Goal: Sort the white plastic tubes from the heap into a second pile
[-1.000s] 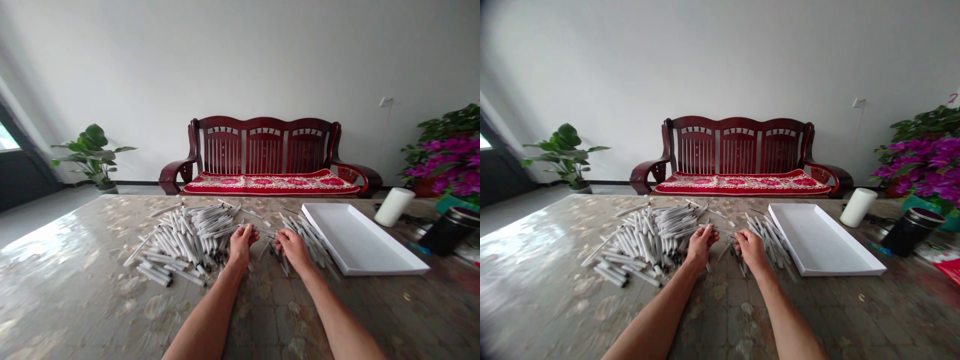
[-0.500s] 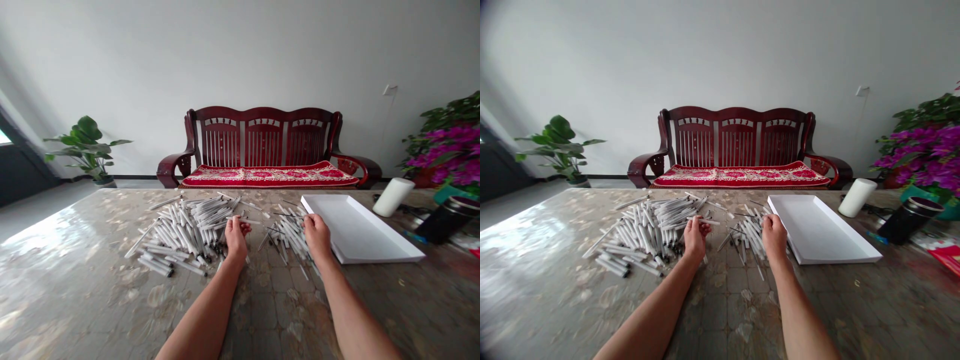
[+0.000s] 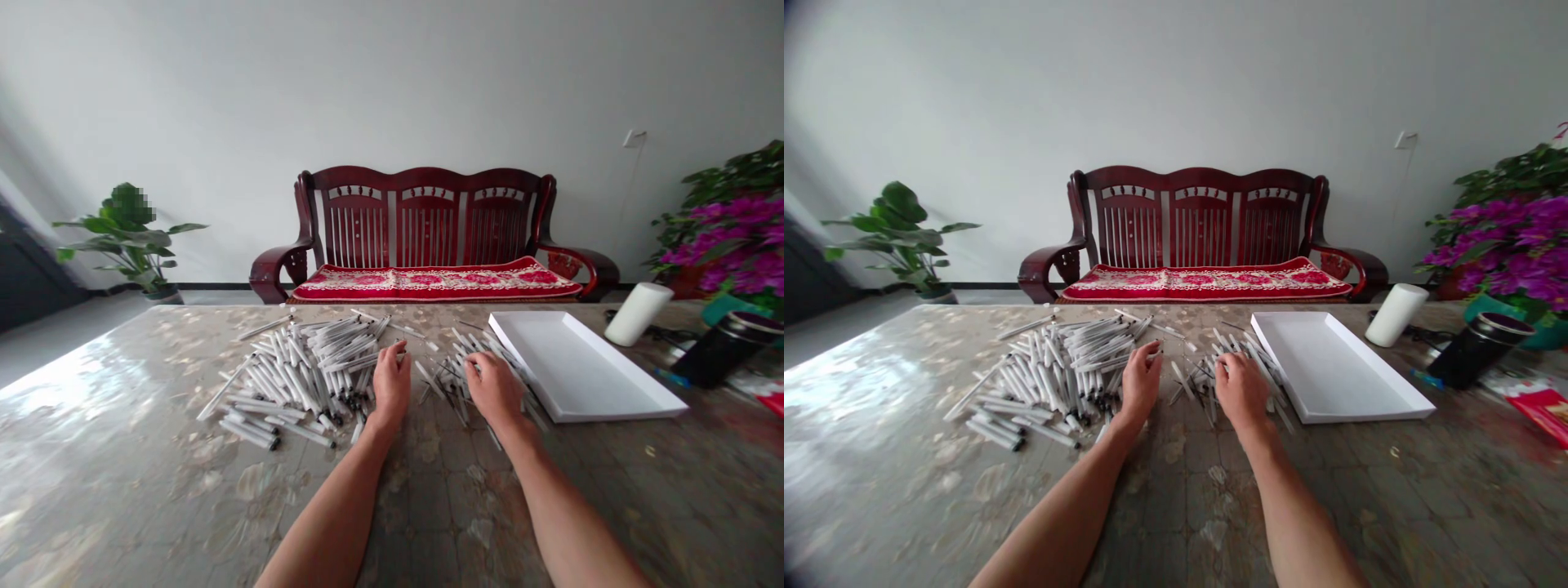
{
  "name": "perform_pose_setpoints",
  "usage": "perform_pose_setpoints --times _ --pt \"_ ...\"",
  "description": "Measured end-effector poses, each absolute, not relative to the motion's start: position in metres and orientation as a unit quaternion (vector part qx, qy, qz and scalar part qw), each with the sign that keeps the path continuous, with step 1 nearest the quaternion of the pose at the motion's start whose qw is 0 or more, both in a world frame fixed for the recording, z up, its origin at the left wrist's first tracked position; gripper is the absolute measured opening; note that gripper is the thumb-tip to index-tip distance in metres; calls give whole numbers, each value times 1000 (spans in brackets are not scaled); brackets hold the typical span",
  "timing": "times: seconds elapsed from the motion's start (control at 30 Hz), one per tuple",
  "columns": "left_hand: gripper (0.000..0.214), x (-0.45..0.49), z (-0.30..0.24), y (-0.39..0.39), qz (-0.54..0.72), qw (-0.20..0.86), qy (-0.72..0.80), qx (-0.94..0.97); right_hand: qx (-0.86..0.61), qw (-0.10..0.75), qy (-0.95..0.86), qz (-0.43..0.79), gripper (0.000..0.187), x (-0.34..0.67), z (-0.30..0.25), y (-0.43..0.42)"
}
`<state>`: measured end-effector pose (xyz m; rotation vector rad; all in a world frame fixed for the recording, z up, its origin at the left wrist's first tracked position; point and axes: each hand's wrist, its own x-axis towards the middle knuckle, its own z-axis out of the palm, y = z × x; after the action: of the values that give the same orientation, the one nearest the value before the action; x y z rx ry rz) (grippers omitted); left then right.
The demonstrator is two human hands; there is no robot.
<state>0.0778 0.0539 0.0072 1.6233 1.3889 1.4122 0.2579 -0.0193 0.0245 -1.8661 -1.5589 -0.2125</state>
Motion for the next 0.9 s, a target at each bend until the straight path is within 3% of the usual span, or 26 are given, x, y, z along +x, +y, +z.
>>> perform_pose_setpoints --times 0.13,0.23,0.3,0.43,0.67,0.9 --pt "30 56 19 53 411 75 590 690 -584 309 -750 -39 26 221 20 -27" --pt "30 43 22 53 324 1 619 715 -511 254 -821 -23 42 195 15 -31" --pt "32 37 21 53 283 -17 630 723 -497 229 -837 -19 42 186 13 -31" --pt "34 34 20 56 240 -37 631 737 -529 206 -823 -14 24 192 10 -27" --pt "31 33 27 55 200 -46 643 738 -587 231 -774 -49 11 211 5 -26" --pt "24 37 23 54 233 -44 602 762 -623 318 -711 -64 21 221 9 -21"
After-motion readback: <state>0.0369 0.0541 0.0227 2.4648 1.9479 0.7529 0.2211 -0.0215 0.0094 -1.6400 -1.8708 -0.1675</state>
